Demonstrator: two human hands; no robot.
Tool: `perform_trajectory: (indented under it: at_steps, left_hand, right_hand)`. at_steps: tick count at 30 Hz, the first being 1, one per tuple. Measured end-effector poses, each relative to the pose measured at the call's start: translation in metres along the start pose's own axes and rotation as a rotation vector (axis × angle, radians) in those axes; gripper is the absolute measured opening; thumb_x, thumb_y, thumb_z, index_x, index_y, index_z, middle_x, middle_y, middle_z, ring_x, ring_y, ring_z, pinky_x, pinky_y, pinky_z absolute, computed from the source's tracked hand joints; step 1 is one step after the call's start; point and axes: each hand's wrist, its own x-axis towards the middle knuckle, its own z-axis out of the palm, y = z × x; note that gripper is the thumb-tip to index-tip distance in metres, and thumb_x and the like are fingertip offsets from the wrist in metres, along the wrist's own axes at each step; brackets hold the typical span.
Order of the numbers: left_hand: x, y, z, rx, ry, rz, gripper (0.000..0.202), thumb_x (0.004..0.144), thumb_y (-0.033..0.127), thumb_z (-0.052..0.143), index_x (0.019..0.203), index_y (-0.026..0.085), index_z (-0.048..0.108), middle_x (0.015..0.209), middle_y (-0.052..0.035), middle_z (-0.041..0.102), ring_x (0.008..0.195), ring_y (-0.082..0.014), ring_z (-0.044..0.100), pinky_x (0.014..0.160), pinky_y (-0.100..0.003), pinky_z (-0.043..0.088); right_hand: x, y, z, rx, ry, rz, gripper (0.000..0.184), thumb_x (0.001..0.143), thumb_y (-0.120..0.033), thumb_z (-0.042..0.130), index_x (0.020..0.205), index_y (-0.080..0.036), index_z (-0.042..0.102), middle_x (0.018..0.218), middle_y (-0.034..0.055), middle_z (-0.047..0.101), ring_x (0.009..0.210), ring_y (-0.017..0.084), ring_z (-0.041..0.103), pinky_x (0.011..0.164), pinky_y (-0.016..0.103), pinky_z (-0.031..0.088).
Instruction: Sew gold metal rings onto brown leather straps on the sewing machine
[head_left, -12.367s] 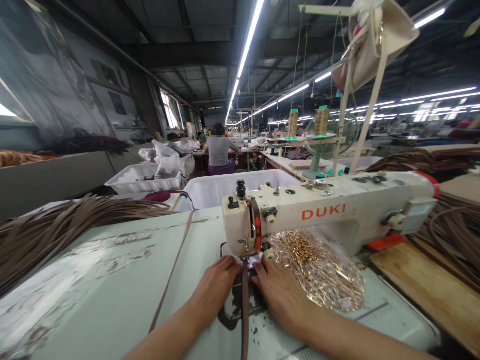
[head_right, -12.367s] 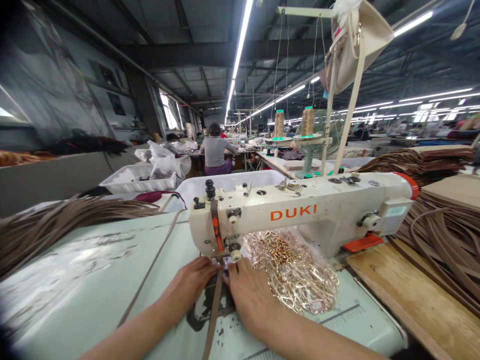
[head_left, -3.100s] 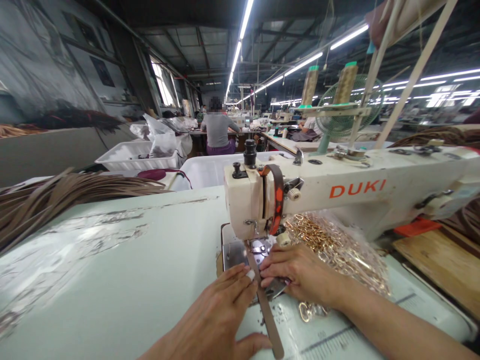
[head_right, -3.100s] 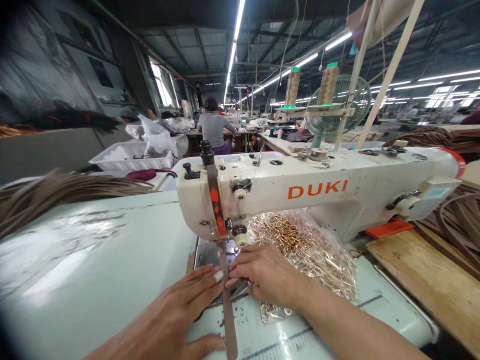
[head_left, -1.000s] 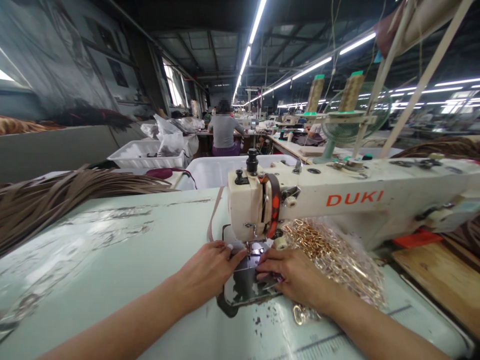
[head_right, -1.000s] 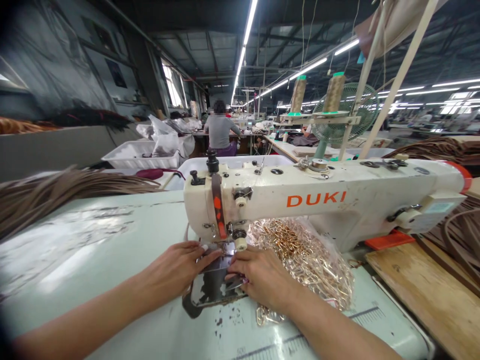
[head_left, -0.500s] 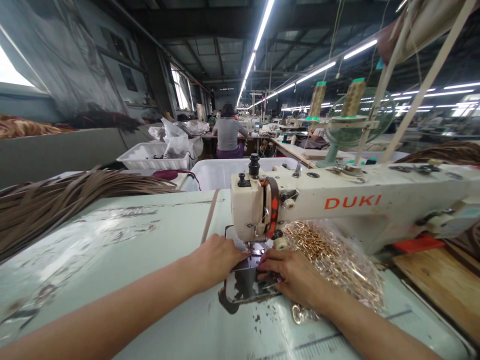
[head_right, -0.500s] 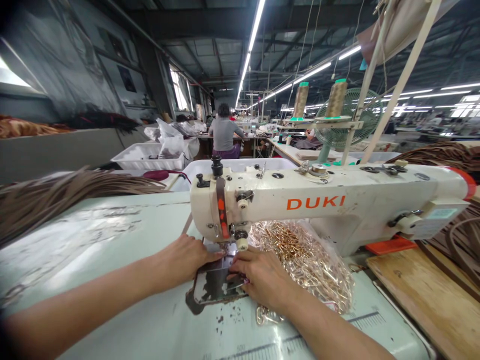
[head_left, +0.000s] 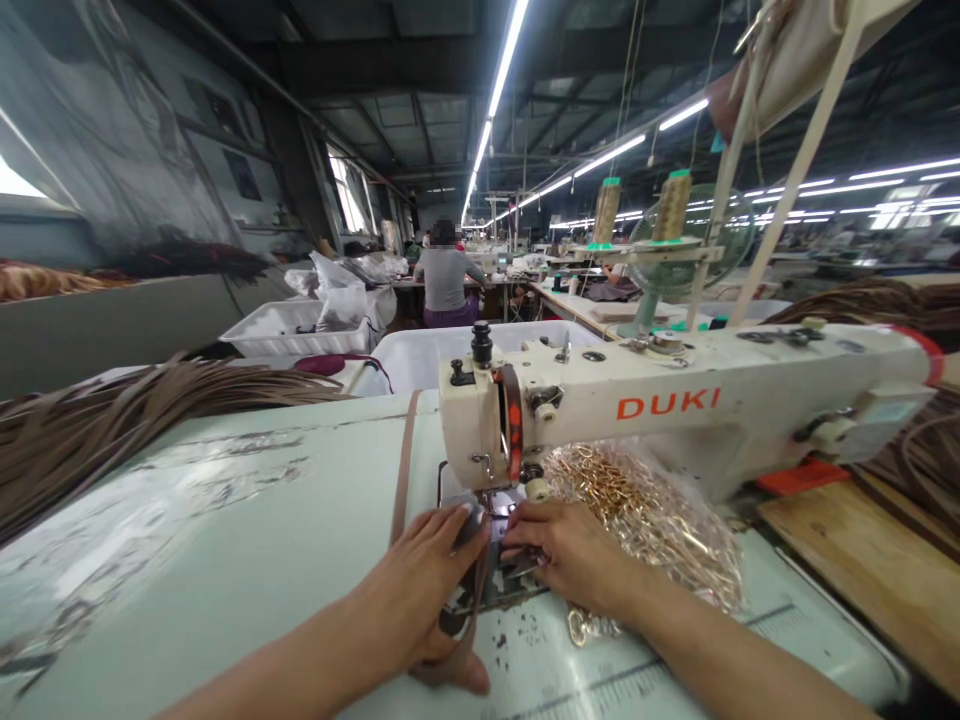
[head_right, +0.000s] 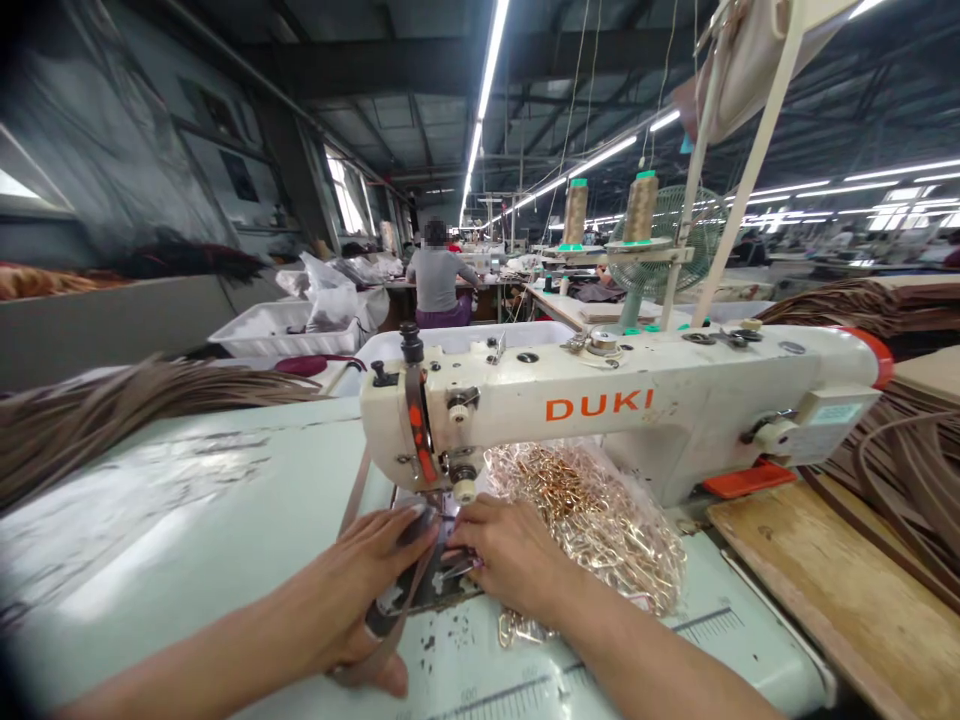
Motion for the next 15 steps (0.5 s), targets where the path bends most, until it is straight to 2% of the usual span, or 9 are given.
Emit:
perform_trajectory:
  at_steps: [2,4,6,8,10,11,13,15]
  left_hand:
    - [0.002,0.004,0.005,-0.027,-0.046,-0.027,0.123,0.047,0.08,0.064,0.138,0.002,0.035,0.141,-0.0287,0.031,0.129,-0.0404,0.033,0.106,-0.051,0.029]
    - [0.003,0.008,0.005,-0.033,-0.062,-0.06,0.119,0.051,0.075,0.067,0.138,0.001,0.033,0.142,-0.0285,0.03,0.13,-0.0395,0.032,0.108,-0.05,0.028]
    - [0.004,0.013,0.008,0.013,-0.032,-0.045,0.11,0.055,0.066,0.071,0.136,-0.001,0.036,0.14,-0.0287,0.034,0.129,-0.0394,0.035,0.107,-0.048,0.031]
    - [0.005,0.016,0.02,0.152,0.037,0.006,0.089,0.066,0.05,0.072,0.132,-0.001,0.041,0.133,-0.0285,0.044,0.123,-0.0382,0.043,0.103,-0.045,0.038]
    - [0.007,0.016,0.043,0.384,0.202,0.039,0.051,0.081,0.025,0.062,0.125,0.003,0.049,0.12,-0.0227,0.058,0.112,-0.0318,0.056,0.096,-0.039,0.047]
    - [0.009,0.014,0.057,0.48,0.313,0.055,0.04,0.083,0.019,0.059,0.119,0.005,0.053,0.112,-0.0188,0.064,0.105,-0.029,0.061,0.092,-0.035,0.05]
    - [0.014,0.011,0.084,0.609,0.597,0.044,0.025,0.082,0.014,0.061,0.106,0.007,0.059,0.093,-0.0115,0.071,0.091,-0.0259,0.067,0.084,-0.031,0.055]
    - [0.02,0.009,0.105,0.688,0.796,0.061,0.016,0.08,0.008,0.064,0.095,0.01,0.06,0.077,-0.0048,0.072,0.077,-0.0227,0.07,0.076,-0.027,0.057]
  right_hand:
    - [0.0,0.0,0.001,-0.011,-0.006,0.005,0.025,0.086,-0.019,0.055,0.106,-0.028,0.067,0.1,0.0023,0.065,0.095,0.017,0.057,0.083,0.027,0.043]
    - [0.0,-0.001,0.002,-0.013,-0.01,0.013,0.023,0.086,-0.018,0.055,0.104,-0.027,0.067,0.099,0.0026,0.065,0.095,0.017,0.057,0.083,0.027,0.043]
    - [-0.001,-0.002,0.004,-0.009,-0.01,0.024,0.023,0.085,-0.018,0.055,0.102,-0.027,0.068,0.097,0.002,0.065,0.095,0.017,0.057,0.083,0.026,0.043]
    - [-0.001,-0.002,0.006,-0.002,-0.008,0.037,0.024,0.084,-0.016,0.055,0.1,-0.027,0.068,0.097,0.0011,0.065,0.095,0.016,0.057,0.082,0.024,0.043]
    - [-0.001,-0.002,0.008,0.003,-0.012,0.044,0.026,0.082,-0.014,0.055,0.1,-0.028,0.067,0.098,0.0003,0.065,0.095,0.016,0.057,0.082,0.023,0.042]
    - [0.0,-0.001,0.008,0.003,-0.016,0.044,0.028,0.08,-0.014,0.055,0.1,-0.029,0.067,0.099,0.0001,0.065,0.096,0.016,0.057,0.082,0.023,0.042]
    - [0.001,0.0,0.007,0.001,-0.025,0.042,0.029,0.079,-0.013,0.055,0.1,-0.029,0.068,0.1,0.0004,0.066,0.096,0.016,0.057,0.081,0.022,0.042]
    - [0.003,0.002,0.006,0.0,-0.036,0.034,0.028,0.078,-0.014,0.055,0.097,-0.028,0.069,0.098,0.0008,0.066,0.094,0.016,0.058,0.08,0.022,0.042]
